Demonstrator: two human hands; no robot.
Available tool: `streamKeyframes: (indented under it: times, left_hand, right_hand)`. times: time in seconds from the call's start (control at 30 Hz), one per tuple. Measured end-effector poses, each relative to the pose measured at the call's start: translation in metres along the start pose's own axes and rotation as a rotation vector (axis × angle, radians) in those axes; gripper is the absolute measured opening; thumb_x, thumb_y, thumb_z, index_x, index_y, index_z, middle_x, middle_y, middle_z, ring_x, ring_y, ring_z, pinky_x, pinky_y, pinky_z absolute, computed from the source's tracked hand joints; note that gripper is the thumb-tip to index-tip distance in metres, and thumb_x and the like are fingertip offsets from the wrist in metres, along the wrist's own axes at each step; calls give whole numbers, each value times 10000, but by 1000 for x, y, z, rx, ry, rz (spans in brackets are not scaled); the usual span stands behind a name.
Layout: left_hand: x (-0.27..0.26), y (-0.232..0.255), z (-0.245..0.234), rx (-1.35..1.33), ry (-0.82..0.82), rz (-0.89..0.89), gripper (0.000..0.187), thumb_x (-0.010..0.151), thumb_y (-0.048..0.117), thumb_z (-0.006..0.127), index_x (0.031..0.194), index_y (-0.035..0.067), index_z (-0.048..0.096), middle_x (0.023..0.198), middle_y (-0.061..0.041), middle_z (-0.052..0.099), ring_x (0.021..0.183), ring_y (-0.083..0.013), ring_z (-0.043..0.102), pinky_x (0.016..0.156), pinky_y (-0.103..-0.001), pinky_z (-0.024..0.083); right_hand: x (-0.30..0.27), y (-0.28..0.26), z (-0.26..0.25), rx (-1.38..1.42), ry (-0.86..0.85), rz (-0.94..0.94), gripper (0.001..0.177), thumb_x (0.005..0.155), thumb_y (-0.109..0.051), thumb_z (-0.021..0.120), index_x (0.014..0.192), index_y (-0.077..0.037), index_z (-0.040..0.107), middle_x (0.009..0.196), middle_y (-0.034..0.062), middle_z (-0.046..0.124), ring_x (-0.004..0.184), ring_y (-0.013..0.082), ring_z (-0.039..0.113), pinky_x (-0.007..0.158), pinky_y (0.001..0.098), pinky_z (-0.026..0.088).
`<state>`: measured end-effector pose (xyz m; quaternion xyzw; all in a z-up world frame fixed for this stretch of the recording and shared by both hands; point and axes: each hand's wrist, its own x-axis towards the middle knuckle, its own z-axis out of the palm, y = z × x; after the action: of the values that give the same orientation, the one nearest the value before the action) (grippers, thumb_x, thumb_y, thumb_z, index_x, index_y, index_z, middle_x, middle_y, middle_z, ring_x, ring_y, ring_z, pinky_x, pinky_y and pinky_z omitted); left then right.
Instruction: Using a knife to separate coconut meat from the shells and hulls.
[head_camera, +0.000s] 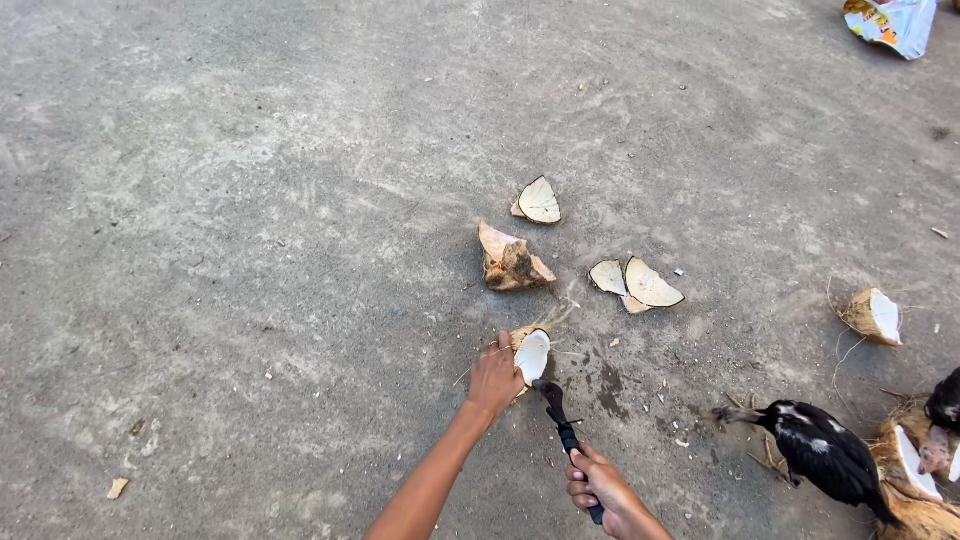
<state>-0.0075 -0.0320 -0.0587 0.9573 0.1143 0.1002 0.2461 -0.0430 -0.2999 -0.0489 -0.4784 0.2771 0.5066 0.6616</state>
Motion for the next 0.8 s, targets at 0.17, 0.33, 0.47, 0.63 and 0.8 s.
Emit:
streamKeyframes:
  times: [0.17, 0.33, 0.47, 0.63, 0.8]
  left_hand:
    - [23, 10, -19, 2, -113, -59, 628, 820, 136, 623, 1360, -109, 417, 1082, -278, 679, 958, -423, 698, 827, -495, 584]
    - [20, 3, -8, -40, -71, -119, 649, 793, 100, 601, 1356, -138, 382, 946, -286, 702, 852, -424, 715, 791, -491, 595]
    - [21, -5, -12, -100, -132, -201, 651, 814, 102, 586, 1354, -176, 353, 925, -320, 698, 861, -457, 703, 845, -508, 575]
    - [45, -25, -18, -187, -186, -266, 703, 805, 110, 557, 1421, -152, 342, 959, -346, 685, 912, -486, 686, 886, -517, 561]
    - [47, -45, 16, -141, -165, -262, 797, 794, 166, 555, 1475, -152, 290, 1084, -378, 647, 1015, -544, 615, 981, -553, 476]
  right_hand:
    - [7, -10, 1, 10, 5, 56, 332, 1054, -178, 472, 1375, -158, 386, 686, -16, 369, 464, 52, 260, 374, 219, 185]
    - [25, 11, 16, -16, 66, 90, 317, 1054, -224, 468, 1360, -216, 386, 682, -13, 351, 467, 78, 267, 386, 234, 183]
    - [29, 21, 35, -64, 103, 138, 266, 1057, -264, 474, 1300, -200, 389, 677, -5, 336, 464, 97, 251, 391, 269, 187]
    - [41, -31, 11, -205, 6, 134, 237, 1068, -290, 509, 1253, -164, 430, 658, -30, 300, 450, 82, 251, 369, 273, 186]
    - [29, -39, 25, -269, 2, 159, 236, 1073, -345, 523, 1183, -151, 447, 659, -35, 314, 440, 61, 244, 360, 256, 190]
